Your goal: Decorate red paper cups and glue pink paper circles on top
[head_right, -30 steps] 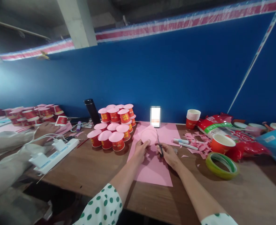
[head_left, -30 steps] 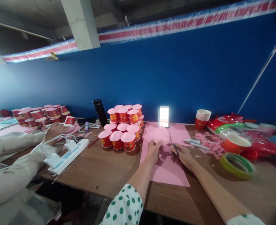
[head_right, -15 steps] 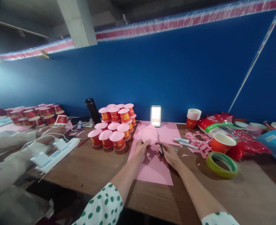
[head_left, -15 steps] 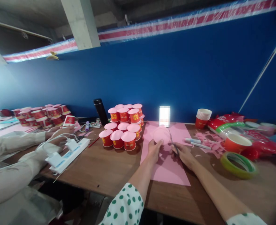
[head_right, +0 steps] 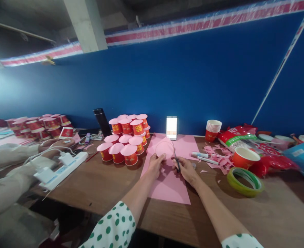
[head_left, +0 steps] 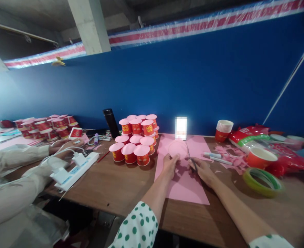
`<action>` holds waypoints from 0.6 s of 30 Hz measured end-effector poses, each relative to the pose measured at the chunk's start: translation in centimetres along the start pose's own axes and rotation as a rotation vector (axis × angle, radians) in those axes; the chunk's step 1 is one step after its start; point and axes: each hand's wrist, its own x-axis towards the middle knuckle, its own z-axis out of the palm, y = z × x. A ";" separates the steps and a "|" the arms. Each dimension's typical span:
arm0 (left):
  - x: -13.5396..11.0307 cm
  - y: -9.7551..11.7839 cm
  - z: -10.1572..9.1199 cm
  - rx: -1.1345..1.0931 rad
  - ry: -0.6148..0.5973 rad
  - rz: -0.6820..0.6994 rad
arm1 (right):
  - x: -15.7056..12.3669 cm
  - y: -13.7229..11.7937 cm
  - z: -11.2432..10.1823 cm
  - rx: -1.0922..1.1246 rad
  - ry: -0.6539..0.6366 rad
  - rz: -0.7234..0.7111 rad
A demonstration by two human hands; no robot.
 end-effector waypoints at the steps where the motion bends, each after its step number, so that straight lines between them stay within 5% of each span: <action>1: 0.0 0.0 0.0 0.000 -0.002 0.002 | 0.0 0.0 0.0 0.001 -0.003 -0.003; 18: -0.2 -0.1 -0.4 0.028 -0.032 0.004 | -0.2 -0.4 0.2 0.024 0.010 -0.004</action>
